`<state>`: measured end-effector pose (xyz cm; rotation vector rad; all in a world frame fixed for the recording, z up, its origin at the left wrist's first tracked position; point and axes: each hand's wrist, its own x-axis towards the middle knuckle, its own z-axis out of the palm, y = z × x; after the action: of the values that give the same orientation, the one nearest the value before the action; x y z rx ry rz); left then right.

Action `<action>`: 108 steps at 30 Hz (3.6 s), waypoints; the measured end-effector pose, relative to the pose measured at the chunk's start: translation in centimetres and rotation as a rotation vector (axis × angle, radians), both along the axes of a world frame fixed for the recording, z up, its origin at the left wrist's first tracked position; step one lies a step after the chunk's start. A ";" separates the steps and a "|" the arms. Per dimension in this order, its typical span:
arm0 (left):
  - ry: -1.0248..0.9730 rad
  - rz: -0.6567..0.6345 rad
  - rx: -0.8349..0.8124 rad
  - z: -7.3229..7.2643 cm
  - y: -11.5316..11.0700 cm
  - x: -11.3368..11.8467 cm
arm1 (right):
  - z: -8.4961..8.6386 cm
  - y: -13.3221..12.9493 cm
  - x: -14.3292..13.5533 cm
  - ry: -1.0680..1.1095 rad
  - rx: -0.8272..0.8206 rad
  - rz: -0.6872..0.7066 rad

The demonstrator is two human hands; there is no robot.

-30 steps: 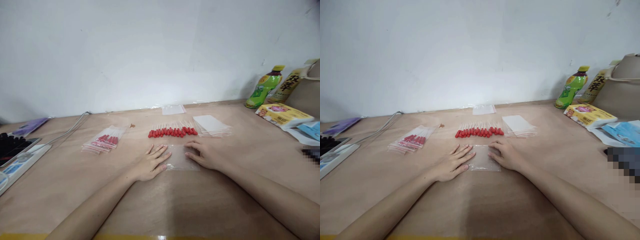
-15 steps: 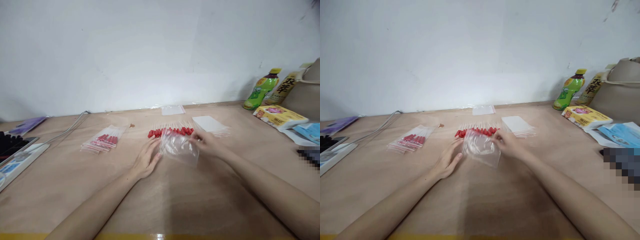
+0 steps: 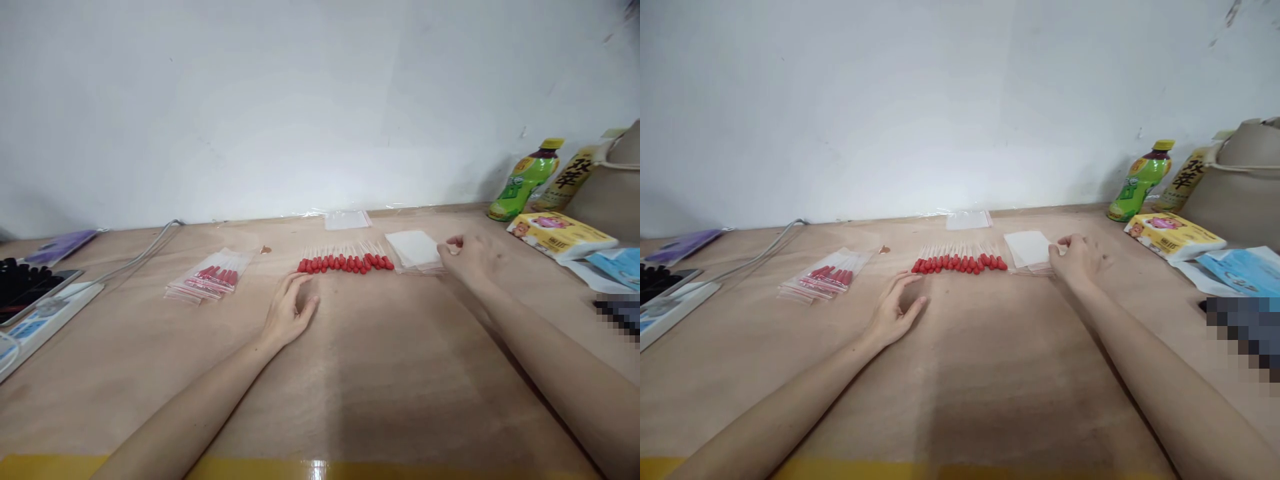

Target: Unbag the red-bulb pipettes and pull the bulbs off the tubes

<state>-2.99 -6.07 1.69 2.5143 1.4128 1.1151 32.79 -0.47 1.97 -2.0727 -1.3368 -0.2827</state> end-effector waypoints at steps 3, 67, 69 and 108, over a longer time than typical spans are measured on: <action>0.015 0.049 0.020 0.2 0.4 -0.4 | 0.1 -1.5 -3.2 -0.080 0.206 0.046; -0.875 -0.057 -1.113 1.0 0.1 3.1 | -1.2 -7.0 -10.3 -0.228 0.001 1.073; -0.868 -0.082 -1.113 0.9 0.4 3.2 | -1.3 -7.0 -11.5 -0.177 0.087 1.068; -0.823 -0.194 -1.182 1.0 0.6 3.1 | -0.2 -3.4 -14.1 -0.477 0.332 1.158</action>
<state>0.14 -5.46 2.67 1.1285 1.0287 0.7383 18.64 -3.92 1.76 -0.7372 -2.3268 -0.4346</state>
